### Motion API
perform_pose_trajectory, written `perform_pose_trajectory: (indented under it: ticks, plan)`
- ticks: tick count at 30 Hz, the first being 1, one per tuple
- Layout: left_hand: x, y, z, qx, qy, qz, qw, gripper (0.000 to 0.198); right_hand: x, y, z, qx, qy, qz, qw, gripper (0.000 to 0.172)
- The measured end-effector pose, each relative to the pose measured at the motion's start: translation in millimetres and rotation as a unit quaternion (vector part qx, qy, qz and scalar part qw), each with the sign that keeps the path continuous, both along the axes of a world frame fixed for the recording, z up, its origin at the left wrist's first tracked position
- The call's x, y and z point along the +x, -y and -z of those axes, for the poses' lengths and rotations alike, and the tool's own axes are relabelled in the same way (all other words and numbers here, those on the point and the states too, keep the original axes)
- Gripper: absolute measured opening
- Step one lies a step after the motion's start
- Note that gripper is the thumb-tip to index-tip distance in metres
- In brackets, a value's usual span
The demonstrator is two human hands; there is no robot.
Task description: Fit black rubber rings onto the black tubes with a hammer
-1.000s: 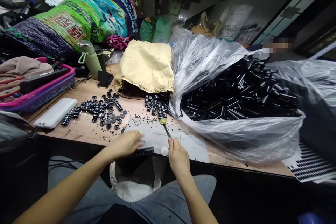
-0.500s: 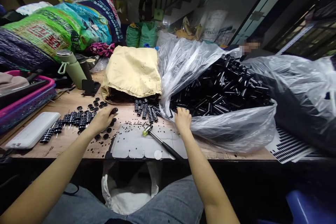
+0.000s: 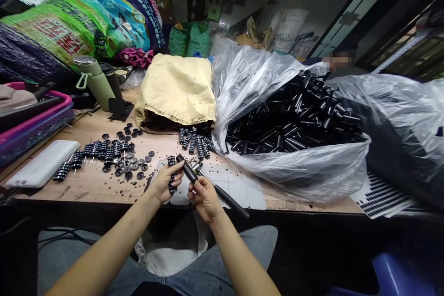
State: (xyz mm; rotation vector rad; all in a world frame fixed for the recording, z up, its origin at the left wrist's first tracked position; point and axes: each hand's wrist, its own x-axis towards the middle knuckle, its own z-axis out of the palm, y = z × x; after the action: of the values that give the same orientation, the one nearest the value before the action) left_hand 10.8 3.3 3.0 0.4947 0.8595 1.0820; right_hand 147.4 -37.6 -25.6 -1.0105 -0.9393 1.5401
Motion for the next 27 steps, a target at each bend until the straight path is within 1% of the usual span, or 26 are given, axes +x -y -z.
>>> perform_pose_trajectory:
  ticks: [1, 2, 3, 5, 6, 7, 8, 9, 10, 11, 12, 13, 14, 15, 16, 17, 18, 19, 20, 21, 22, 24, 26, 27]
  plan:
    - [-2, 0, -0.6, 0.01, -0.029, -0.011, 0.999, 0.034, 0, 2, -0.7, 0.018, 0.041, -0.009, 0.999, 0.031]
    - [-5, 1, -1.5, 0.022, -0.075, -0.013, 0.997, 0.034, 2, 2, -4.4, 0.053, 0.107, -0.015, 0.993, 0.037]
    - [-9, 2, -2.5, 0.036, -0.128, -0.002, 0.991, 0.033, 6, 0, -10.6, 0.103, 0.185, -0.022, 0.977, 0.048]
    - [-17, 6, -4.2, 0.077, -0.228, 0.039, 0.97, 0.031, 13, -4, -26.7, 0.204, 0.319, -0.05, 0.924, 0.076]
    - [-21, 8, -4.5, 0.11, -0.272, 0.05, 0.955, 0.028, 16, -7, -34.4, 0.233, 0.354, -0.066, 0.904, 0.086]
    - [-23, 11, -4.2, 0.154, -0.316, 0.045, 0.935, 0.025, 16, -8, -40.7, 0.232, 0.361, -0.07, 0.901, 0.09]
    - [-24, 15, -3.1, 0.211, -0.362, 0.025, 0.908, 0.023, 13, -9, -44.9, 0.197, 0.341, -0.066, 0.917, 0.09]
    - [-24, 18, -1.3, 0.276, -0.41, -0.004, 0.87, 0.02, 9, -9, -46.9, 0.13, 0.299, -0.057, 0.944, 0.087]
    - [-24, 21, 1.0, 0.341, -0.453, -0.031, 0.823, 0.019, 4, -8, -46.8, 0.045, 0.241, -0.052, 0.968, 0.082]
    - [-23, 24, 3.5, 0.4, -0.487, -0.046, 0.775, 0.017, -2, -7, -45.1, -0.041, 0.177, -0.056, 0.982, 0.076]
    - [-21, 27, 5.8, 0.446, -0.508, -0.047, 0.735, 0.015, -8, -6, -42.2, -0.111, 0.117, -0.069, 0.984, 0.07]
    - [-20, 29, 7.7, 0.478, -0.518, -0.039, 0.709, 0.014, -13, -6, -38.9, -0.157, 0.067, -0.088, 0.981, 0.065]
    - [-19, 31, 9.0, 0.493, -0.517, -0.028, 0.699, 0.012, -17, -6, -35.4, -0.177, 0.032, -0.098, 0.979, 0.061]
    - [-18, 32, 9.4, 0.49, -0.509, -0.021, 0.708, 0.013, -19, -7, -32.2, -0.177, 0.014, -0.09, 0.98, 0.055]
    - [-17, 33, 9.0, 0.47, -0.492, -0.018, 0.733, 0.017, -19, -9, -29.5, -0.165, 0.011, -0.063, 0.984, 0.051]
    - [-17, 34, 8.1, 0.435, -0.462, -0.016, 0.772, 0.023, -17, -10, -27.4, -0.144, 0.026, -0.025, 0.989, 0.049]
    - [-17, 34, 6.7, 0.389, -0.42, -0.011, 0.82, 0.028, -14, -12, -26.2, -0.113, 0.057, 0.014, 0.992, 0.052]
    - [-18, 33, 5.2, 0.337, -0.368, -0.001, 0.867, 0.032, -10, -13, -25.8, -0.071, 0.102, 0.046, 0.991, 0.058]
    - [-18, 33, 3.7, 0.284, -0.312, 0.009, 0.907, 0.033, -6, -13, -26.2, -0.016, 0.156, 0.065, 0.986, 0.067]
    - [-19, 33, 2.3, 0.238, -0.259, 0.021, 0.936, 0.035, -3, -12, -27.5, 0.046, 0.212, 0.068, 0.974, 0.077]
    - [-19, 32, 1.1, 0.199, -0.215, 0.029, 0.956, 0.038, 0, -10, -29.5, 0.112, 0.265, 0.056, 0.956, 0.085]
    - [-18, 31, -0.9, 0.141, -0.162, 0.033, 0.976, 0.045, 1, -3, -35.1, 0.232, 0.354, 0.009, 0.906, 0.095]
    - [-16, 30, -2.5, 0.1, -0.13, 0.029, 0.986, 0.048, -3, 4, -41.4, 0.314, 0.415, -0.033, 0.853, 0.099]
    - [-14, 30, -3.4, 0.083, -0.117, 0.021, 0.989, 0.047, -6, 7, -44.2, 0.338, 0.438, -0.047, 0.832, 0.1]
